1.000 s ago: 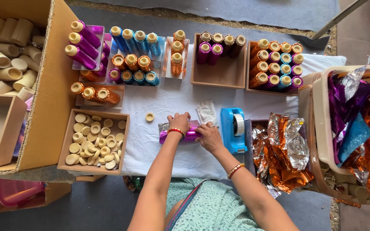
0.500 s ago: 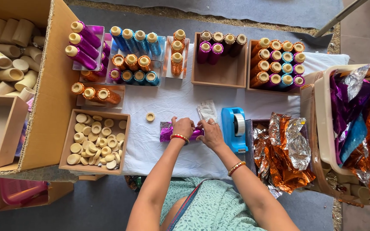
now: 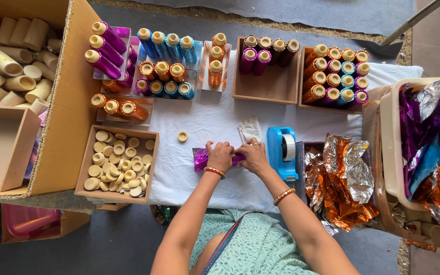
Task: The person wraps cylindrical candle bodies in shiny metallic foil, secures the wrapping with tape, and then places a small wooden cap on the top. They repeat this process for multiple candles, organizing the finished items into wooden boxes on the table.
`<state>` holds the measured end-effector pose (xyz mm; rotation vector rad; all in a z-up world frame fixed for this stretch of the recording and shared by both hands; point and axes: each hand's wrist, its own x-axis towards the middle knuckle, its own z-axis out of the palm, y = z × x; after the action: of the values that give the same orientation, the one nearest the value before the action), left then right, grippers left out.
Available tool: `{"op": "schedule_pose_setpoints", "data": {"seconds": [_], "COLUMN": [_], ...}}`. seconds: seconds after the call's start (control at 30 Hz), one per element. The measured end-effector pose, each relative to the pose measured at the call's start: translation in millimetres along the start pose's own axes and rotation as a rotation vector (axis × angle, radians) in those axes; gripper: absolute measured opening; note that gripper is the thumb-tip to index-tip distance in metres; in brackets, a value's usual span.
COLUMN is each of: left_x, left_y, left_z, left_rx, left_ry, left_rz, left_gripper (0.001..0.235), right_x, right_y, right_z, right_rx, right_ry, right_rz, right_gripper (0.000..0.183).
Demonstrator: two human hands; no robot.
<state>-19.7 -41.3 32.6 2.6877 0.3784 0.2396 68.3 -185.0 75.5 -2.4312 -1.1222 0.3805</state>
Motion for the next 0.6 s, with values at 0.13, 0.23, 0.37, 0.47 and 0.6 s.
{"op": "schedule_pose_setpoints", "data": {"seconds": [0.13, 0.23, 0.37, 0.47, 0.6], "left_x": [12, 18, 15, 8, -3], "left_y": [-4, -20, -57, -72, -89], "left_z": [-57, -85, -81, -80, -63], "left_rx": [-0.082, -0.068, -0.003, 0.017, 0.02], "left_ry": [-0.224, -0.432, -0.479, -0.388, -0.233], "left_rz": [-0.029, -0.089, -0.089, -0.047, 0.04], "left_gripper": [0.02, 0.05, 0.026, 0.021, 0.012], "right_x": [-4, -3, -2, -1, 0], "right_y": [-4, -6, -9, -12, -10], "right_z": [-4, -9, -10, -12, -12], "right_rx": [0.047, 0.016, -0.001, -0.011, -0.005], "right_ry": [-0.007, -0.004, -0.024, -0.051, -0.062], "right_rz": [0.009, -0.024, -0.004, 0.019, 0.039], "right_gripper": [0.05, 0.048, 0.048, 0.048, 0.048]}}
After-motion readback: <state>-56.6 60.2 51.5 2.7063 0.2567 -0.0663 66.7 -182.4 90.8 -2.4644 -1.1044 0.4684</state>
